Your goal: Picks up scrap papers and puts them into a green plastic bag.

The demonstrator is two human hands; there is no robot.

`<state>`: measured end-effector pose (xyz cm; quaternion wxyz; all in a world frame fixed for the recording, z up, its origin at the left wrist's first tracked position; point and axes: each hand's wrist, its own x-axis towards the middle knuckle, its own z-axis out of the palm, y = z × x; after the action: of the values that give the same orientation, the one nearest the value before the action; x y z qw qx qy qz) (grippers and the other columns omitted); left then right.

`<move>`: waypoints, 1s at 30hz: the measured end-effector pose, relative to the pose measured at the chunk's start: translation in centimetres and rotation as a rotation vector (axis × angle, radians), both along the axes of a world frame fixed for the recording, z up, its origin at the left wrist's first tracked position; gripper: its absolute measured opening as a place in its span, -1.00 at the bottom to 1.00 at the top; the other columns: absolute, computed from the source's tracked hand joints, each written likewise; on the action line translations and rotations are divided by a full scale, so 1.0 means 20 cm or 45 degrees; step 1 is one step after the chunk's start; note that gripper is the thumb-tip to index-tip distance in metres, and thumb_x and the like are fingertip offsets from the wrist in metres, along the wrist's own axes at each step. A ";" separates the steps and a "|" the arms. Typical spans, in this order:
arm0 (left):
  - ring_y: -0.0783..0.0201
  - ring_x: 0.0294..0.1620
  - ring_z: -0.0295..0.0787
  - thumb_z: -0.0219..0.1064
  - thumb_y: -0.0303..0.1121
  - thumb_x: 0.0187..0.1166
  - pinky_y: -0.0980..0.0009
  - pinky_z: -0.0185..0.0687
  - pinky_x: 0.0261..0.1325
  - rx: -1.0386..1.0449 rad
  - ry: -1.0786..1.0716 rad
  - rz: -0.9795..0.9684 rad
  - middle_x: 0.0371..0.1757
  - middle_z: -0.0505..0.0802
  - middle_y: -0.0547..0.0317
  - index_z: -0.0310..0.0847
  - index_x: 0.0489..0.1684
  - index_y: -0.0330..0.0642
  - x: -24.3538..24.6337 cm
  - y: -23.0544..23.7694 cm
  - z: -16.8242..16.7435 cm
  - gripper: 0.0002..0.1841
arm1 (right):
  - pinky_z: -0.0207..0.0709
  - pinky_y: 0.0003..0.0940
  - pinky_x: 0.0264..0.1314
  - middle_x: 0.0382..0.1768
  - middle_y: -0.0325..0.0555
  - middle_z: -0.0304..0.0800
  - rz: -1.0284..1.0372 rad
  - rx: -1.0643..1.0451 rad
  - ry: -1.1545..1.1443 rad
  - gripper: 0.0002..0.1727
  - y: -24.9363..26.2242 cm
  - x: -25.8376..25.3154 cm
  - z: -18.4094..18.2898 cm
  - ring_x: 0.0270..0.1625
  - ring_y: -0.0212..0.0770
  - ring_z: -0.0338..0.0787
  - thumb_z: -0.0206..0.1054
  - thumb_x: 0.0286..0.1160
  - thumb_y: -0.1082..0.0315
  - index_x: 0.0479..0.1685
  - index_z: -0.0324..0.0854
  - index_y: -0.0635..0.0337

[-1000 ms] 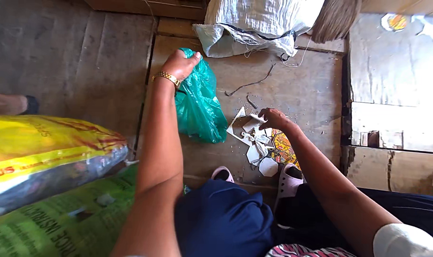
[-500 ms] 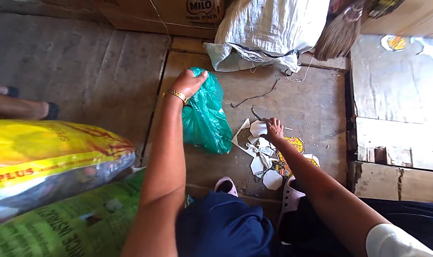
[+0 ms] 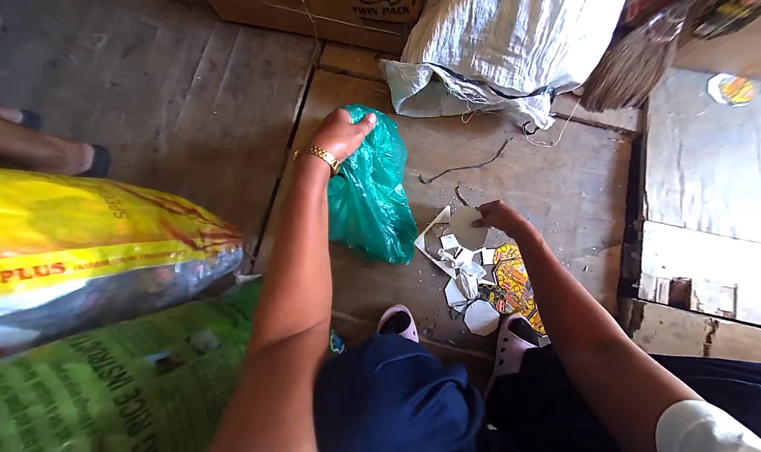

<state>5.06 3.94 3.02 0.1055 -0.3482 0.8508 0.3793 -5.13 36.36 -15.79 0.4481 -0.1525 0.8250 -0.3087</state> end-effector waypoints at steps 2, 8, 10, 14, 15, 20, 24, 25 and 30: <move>-0.26 0.49 0.55 0.10 0.02 0.83 -0.20 0.32 0.56 0.003 -0.008 0.017 0.37 0.63 -0.51 0.44 0.38 -0.60 0.00 0.00 0.00 -0.35 | 0.61 0.06 0.11 -0.18 0.28 0.78 -0.073 -0.080 0.032 -0.74 -0.01 -0.04 -0.03 -0.15 0.02 0.74 0.46 0.54 0.43 -0.06 0.70 0.56; -0.29 0.40 0.59 0.09 0.02 0.84 -0.23 0.36 0.48 0.000 -0.031 0.001 0.28 0.65 -0.53 0.47 0.27 -0.64 -0.02 -0.02 0.00 -0.35 | 0.65 -0.31 -0.07 -0.24 0.02 0.78 -0.311 -0.390 -0.051 -0.78 -0.08 -0.01 0.05 -0.28 -0.30 0.71 0.32 0.68 0.41 -0.02 0.68 0.48; -0.29 0.38 0.59 0.09 0.01 0.84 -0.21 0.36 0.48 0.015 -0.018 0.006 0.26 0.66 -0.54 0.48 0.24 -0.65 -0.02 -0.02 0.00 -0.35 | 0.71 -0.37 -0.04 -0.26 -0.09 0.80 -0.321 -0.558 -0.077 -0.84 -0.07 0.01 0.04 -0.27 -0.38 0.76 0.35 0.63 0.45 -0.04 0.69 0.41; -0.25 0.43 0.59 0.08 0.00 0.84 -0.18 0.36 0.52 0.049 0.021 0.018 0.32 0.66 -0.50 0.48 0.32 -0.61 0.00 -0.05 0.00 -0.37 | 0.67 -0.44 -0.03 -0.27 -0.26 0.81 -0.365 -0.860 0.137 -0.94 -0.14 0.06 -0.03 -0.20 -0.49 0.74 0.44 0.39 0.61 -0.26 0.72 0.31; -0.24 0.43 0.59 0.09 -0.01 0.84 -0.17 0.36 0.52 0.055 0.030 0.027 0.32 0.66 -0.49 0.48 0.32 -0.60 0.00 -0.05 0.00 -0.38 | 0.69 -0.38 0.08 -0.09 -0.15 0.84 -0.353 -0.904 0.282 -0.91 -0.17 0.08 -0.07 -0.01 -0.40 0.78 0.44 0.35 0.64 -0.25 0.74 0.33; -0.23 0.43 0.60 0.09 0.01 0.84 -0.16 0.38 0.51 0.039 0.023 0.045 0.32 0.66 -0.49 0.48 0.31 -0.61 0.03 -0.10 0.00 -0.36 | 0.38 0.22 0.48 0.19 0.32 0.74 -0.232 -0.829 0.903 -0.92 -0.27 0.13 -0.19 0.34 0.31 0.61 0.52 0.14 0.67 -0.47 0.80 0.35; -0.26 0.43 0.60 0.10 -0.01 0.84 -0.18 0.38 0.51 0.049 0.046 0.093 0.30 0.67 -0.51 0.49 0.29 -0.62 0.07 -0.14 0.00 -0.37 | 0.42 0.20 0.44 0.31 0.36 0.68 -0.256 -0.844 1.086 -0.91 -0.32 0.15 -0.16 0.35 0.33 0.62 0.53 0.08 0.63 -0.58 0.74 0.33; -0.25 0.43 0.60 0.10 -0.01 0.84 -0.18 0.38 0.51 0.055 0.052 0.103 0.30 0.67 -0.51 0.49 0.29 -0.62 0.08 -0.15 -0.01 -0.38 | 0.42 0.21 0.44 0.33 0.36 0.67 -0.254 -0.849 1.105 -0.91 -0.33 0.14 -0.17 0.36 0.34 0.61 0.54 0.08 0.62 -0.59 0.74 0.32; -0.33 0.36 0.63 0.11 -0.01 0.83 -0.24 0.40 0.46 0.049 0.055 0.144 0.22 0.69 -0.56 0.51 0.23 -0.66 0.11 -0.22 0.00 -0.36 | 0.32 0.46 0.44 0.05 0.24 0.87 0.186 -0.463 0.760 -0.84 -0.41 0.04 -0.10 0.30 0.39 0.69 0.52 0.36 0.41 -0.19 0.88 0.32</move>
<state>7.34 -0.40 3.04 0.0721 -0.3854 0.8243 0.4085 -4.39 28.25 -17.69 0.1737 -0.3718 0.8380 -0.3597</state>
